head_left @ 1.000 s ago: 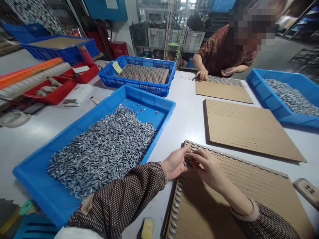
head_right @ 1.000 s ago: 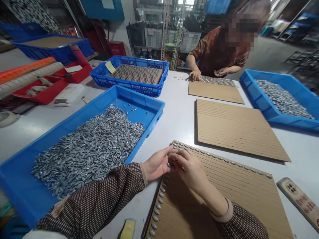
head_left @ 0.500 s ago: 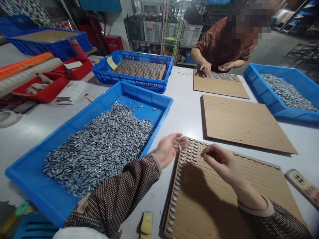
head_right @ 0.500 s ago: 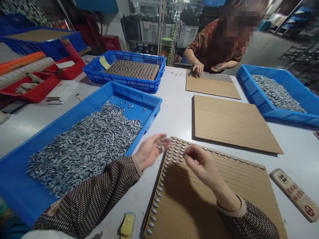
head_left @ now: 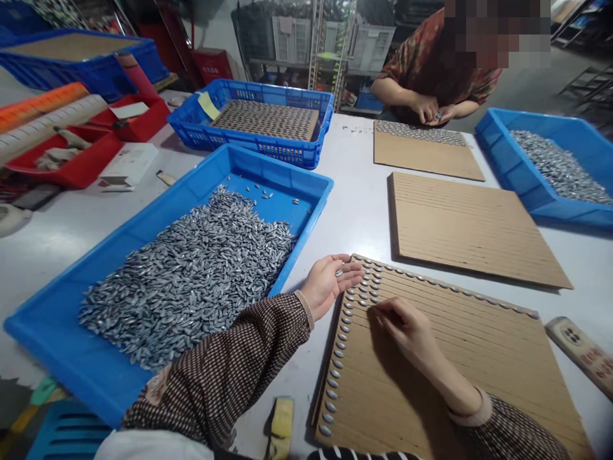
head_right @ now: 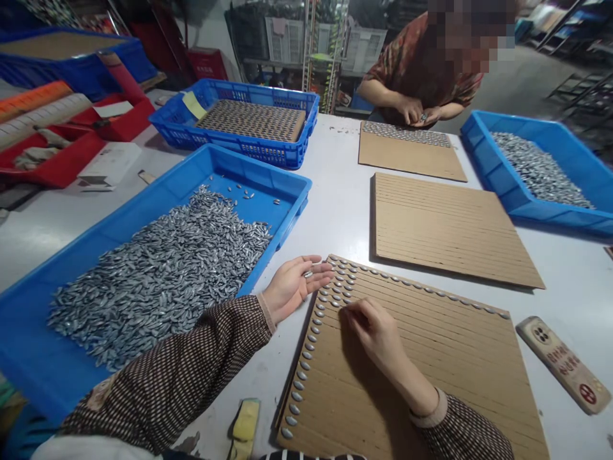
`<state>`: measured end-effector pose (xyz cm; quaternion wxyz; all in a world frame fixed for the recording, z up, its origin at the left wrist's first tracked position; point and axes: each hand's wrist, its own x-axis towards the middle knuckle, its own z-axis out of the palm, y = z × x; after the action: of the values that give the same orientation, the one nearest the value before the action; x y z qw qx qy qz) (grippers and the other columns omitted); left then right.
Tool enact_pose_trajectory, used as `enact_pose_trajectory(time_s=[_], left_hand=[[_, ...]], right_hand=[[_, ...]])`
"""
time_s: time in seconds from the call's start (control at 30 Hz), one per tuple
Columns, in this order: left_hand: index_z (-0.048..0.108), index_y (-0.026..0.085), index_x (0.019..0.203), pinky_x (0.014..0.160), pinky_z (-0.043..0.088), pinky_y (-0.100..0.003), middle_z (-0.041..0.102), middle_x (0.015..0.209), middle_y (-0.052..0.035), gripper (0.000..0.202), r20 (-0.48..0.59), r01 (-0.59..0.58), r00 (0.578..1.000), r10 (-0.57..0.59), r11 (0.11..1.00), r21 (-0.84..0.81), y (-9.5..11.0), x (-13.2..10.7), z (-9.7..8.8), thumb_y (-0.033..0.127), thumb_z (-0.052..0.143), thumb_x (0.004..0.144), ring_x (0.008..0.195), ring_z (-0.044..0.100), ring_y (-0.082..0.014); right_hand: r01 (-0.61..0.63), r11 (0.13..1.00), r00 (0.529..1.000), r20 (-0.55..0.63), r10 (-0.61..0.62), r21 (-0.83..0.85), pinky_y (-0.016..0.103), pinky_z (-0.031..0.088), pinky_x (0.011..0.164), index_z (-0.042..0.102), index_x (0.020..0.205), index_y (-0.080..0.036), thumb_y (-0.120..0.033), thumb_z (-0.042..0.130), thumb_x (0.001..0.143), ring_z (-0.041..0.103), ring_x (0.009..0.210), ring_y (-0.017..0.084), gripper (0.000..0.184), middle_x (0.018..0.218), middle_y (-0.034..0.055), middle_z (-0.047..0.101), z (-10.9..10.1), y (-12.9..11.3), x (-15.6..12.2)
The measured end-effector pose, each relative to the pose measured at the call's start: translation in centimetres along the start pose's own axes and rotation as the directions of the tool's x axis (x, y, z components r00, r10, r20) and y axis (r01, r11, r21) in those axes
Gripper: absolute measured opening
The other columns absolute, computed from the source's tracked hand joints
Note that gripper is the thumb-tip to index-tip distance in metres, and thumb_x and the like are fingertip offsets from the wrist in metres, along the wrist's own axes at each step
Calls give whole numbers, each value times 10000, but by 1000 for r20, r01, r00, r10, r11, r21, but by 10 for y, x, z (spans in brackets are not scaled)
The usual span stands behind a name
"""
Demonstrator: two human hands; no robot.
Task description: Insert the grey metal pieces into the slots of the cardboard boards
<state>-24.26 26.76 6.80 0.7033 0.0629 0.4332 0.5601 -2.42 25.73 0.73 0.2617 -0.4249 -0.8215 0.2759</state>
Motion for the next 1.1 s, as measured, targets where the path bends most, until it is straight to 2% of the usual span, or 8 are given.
enact_pose_trajectory(time_s=[0.13,0.2,0.33,0.43,0.6,0.8,0.9,1.1], left_hand=[[482,144,906,797,552,-355,690,897,-163,36,28,-28,999,27,999,41,-3,1,-2,149,446,911,761,697,-176],[503,140,886,765,552,-332,690,872,-148,65,54,-45,998,41,996,83,-5,1,-3,186,470,917,741,686,-162],[594,112,887,590,492,-212,636,725,-49,87,82,-79,995,64,979,189,-6,1,-4,194,569,870,589,600,-87],[645,108,903,516,413,-166,588,683,-4,113,95,-97,992,77,970,223,-7,2,-6,191,620,831,536,533,-50],[660,108,889,544,420,-176,598,709,-16,95,76,-95,994,80,972,213,-8,1,-5,148,616,815,567,540,-54],[677,89,908,591,462,-198,627,764,-56,131,60,-75,996,63,975,208,-6,0,-3,112,568,838,617,566,-69],[679,86,920,590,469,-201,631,772,-61,149,63,-73,996,61,975,208,-6,1,-3,109,548,850,623,570,-73],[682,84,897,580,470,-205,620,748,-50,143,60,-68,997,57,977,204,-5,0,-1,99,549,848,601,558,-70]], right_hand=[[53,989,998,-24,-57,-141,264,469,640,614,885,-203,-244,500,916,603,717,154,125,835,49,645,3,6,-2],[60,977,998,-16,-64,-205,260,452,623,610,878,-204,-233,492,916,599,705,151,127,834,47,639,4,7,-4],[52,964,999,1,-54,-262,249,423,598,593,856,-203,-210,482,913,579,673,141,125,817,35,629,4,4,-4],[90,939,995,-10,-99,-331,237,407,593,593,852,-194,-202,473,926,565,664,130,141,804,30,622,7,1,-4],[207,840,973,15,-231,-501,241,385,615,598,870,-178,-172,484,931,560,723,141,129,824,46,627,11,-2,-5],[288,740,957,147,-252,-608,273,350,619,621,874,-174,-132,482,925,535,792,173,154,866,66,633,5,-8,-4],[308,733,950,160,-267,-607,272,362,646,632,906,-166,-127,479,924,536,825,173,159,936,76,647,3,-10,-2],[295,755,951,105,-291,-586,247,366,618,644,1042,-158,-163,474,945,554,797,152,195,894,66,652,7,-6,-4]])
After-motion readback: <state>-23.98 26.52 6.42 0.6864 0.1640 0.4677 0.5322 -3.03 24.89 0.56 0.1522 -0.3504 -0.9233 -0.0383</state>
